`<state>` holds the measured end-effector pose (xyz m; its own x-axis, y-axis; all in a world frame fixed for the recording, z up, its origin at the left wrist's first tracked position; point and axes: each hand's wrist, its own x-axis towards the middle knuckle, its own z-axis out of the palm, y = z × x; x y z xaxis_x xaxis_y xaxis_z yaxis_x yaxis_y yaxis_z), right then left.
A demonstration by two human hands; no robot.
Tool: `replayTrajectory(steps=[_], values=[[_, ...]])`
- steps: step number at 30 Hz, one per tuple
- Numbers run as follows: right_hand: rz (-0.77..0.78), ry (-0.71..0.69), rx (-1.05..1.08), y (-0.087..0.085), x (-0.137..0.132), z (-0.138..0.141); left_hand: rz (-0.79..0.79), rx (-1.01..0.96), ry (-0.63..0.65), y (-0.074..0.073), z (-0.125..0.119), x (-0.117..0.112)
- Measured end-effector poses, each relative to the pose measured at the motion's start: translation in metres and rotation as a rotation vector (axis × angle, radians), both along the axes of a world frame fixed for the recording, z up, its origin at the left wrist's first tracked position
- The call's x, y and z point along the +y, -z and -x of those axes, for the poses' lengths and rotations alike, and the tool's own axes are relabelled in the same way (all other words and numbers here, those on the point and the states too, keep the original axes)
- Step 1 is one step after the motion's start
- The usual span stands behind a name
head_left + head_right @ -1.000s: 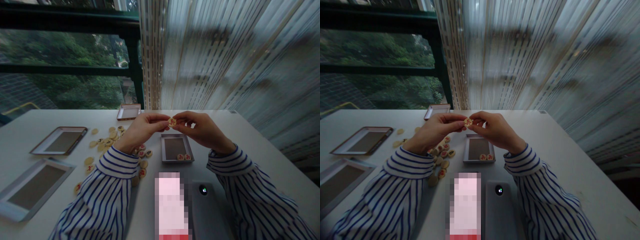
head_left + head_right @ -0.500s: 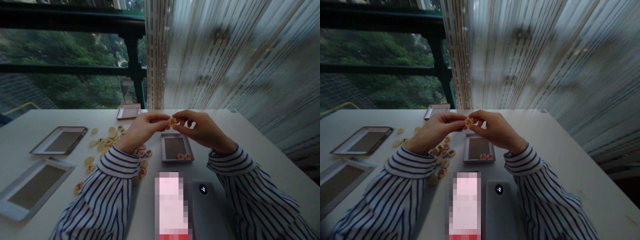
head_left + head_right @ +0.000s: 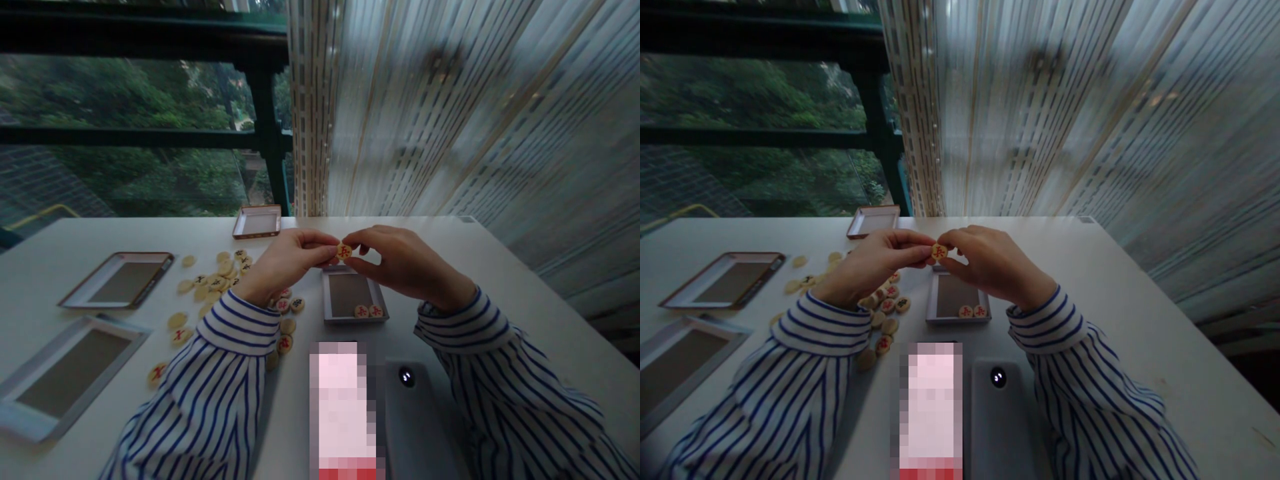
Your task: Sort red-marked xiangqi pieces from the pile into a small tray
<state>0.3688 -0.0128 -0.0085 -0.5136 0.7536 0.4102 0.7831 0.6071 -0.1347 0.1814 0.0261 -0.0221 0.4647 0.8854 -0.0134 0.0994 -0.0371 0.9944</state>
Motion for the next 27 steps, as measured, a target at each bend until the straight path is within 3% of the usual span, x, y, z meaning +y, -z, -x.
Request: replayTrajectory(steps=[14,27], values=[[0.116,0.048,-0.167,0.004,0.000,0.002,-0.090,0.209,0.133,0.006,0.002,0.002],[0.269,0.034,-0.303,0.013,0.004,0.000,-0.398,0.568,0.059,0.017,0.008,0.009]])
